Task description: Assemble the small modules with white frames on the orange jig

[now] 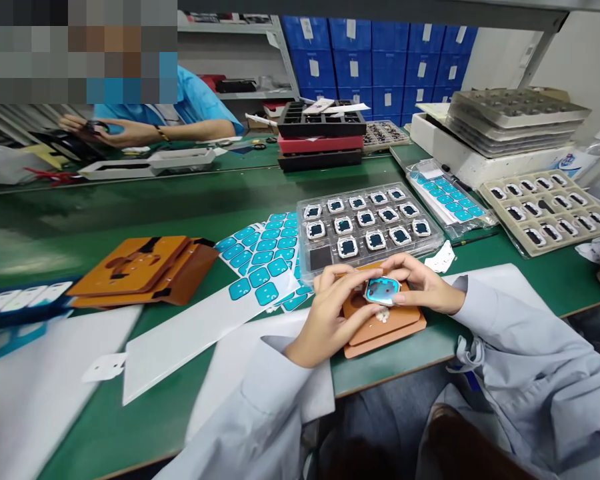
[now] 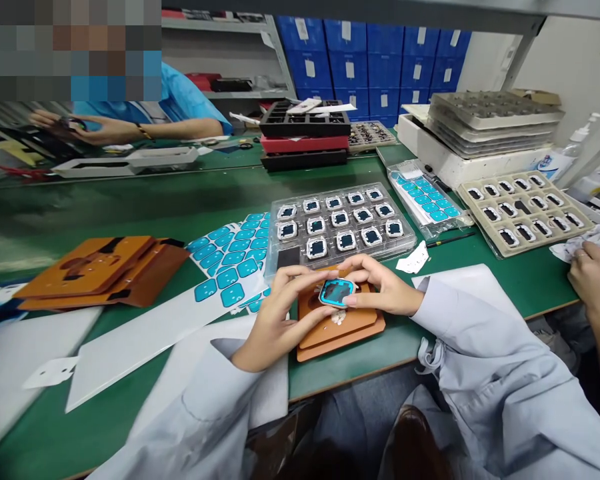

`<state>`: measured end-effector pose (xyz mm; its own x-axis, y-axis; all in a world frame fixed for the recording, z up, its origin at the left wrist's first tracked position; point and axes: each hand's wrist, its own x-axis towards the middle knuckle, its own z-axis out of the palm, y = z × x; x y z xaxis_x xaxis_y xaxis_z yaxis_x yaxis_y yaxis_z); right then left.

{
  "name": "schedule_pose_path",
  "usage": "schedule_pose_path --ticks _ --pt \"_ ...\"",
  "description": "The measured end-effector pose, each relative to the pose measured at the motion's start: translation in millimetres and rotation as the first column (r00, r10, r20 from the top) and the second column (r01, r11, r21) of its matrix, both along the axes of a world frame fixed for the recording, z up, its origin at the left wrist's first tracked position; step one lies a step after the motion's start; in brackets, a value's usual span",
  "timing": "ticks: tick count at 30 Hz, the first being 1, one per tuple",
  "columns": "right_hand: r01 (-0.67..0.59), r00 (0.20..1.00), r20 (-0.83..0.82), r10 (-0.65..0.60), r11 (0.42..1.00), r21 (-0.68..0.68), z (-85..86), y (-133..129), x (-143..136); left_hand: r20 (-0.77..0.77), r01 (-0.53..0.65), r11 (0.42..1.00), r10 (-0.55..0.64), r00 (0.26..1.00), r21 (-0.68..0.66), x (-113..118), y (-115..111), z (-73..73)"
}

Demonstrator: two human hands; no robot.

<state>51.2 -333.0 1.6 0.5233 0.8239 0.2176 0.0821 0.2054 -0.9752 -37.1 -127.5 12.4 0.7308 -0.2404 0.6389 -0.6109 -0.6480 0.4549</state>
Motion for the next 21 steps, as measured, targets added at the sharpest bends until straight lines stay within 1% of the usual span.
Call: schedule_pose_path --ticks 8,11,13,16,21 --pt "-0.015 0.993 -0.117 0.018 1.0 0.023 1.0 1.8 -1.1 0.176 0.02 0.998 -0.031 0.984 0.062 3.1 2.3 0.2" --pt "0.037 0.988 -0.153 -0.037 0.999 0.001 0.6 2.9 -2.2 0.207 0.045 0.996 -0.06 0.977 0.077 3.2 2.2 1.2" --pt "0.064 0.987 -0.145 -0.066 0.998 -0.019 1.0 3.2 -2.5 0.208 0.049 0.996 -0.064 0.976 0.075 3.0 2.0 1.7" --pt "0.09 0.992 -0.084 -0.093 0.995 -0.036 2.2 3.1 -2.2 0.184 0.055 0.998 -0.058 0.981 0.022 3.2 1.8 1.5" --pt "0.127 0.991 0.056 -0.124 0.99 -0.06 2.0 2.9 -1.1 0.104 0.122 0.982 -0.108 0.989 -0.141 3.6 0.8 -1.9"
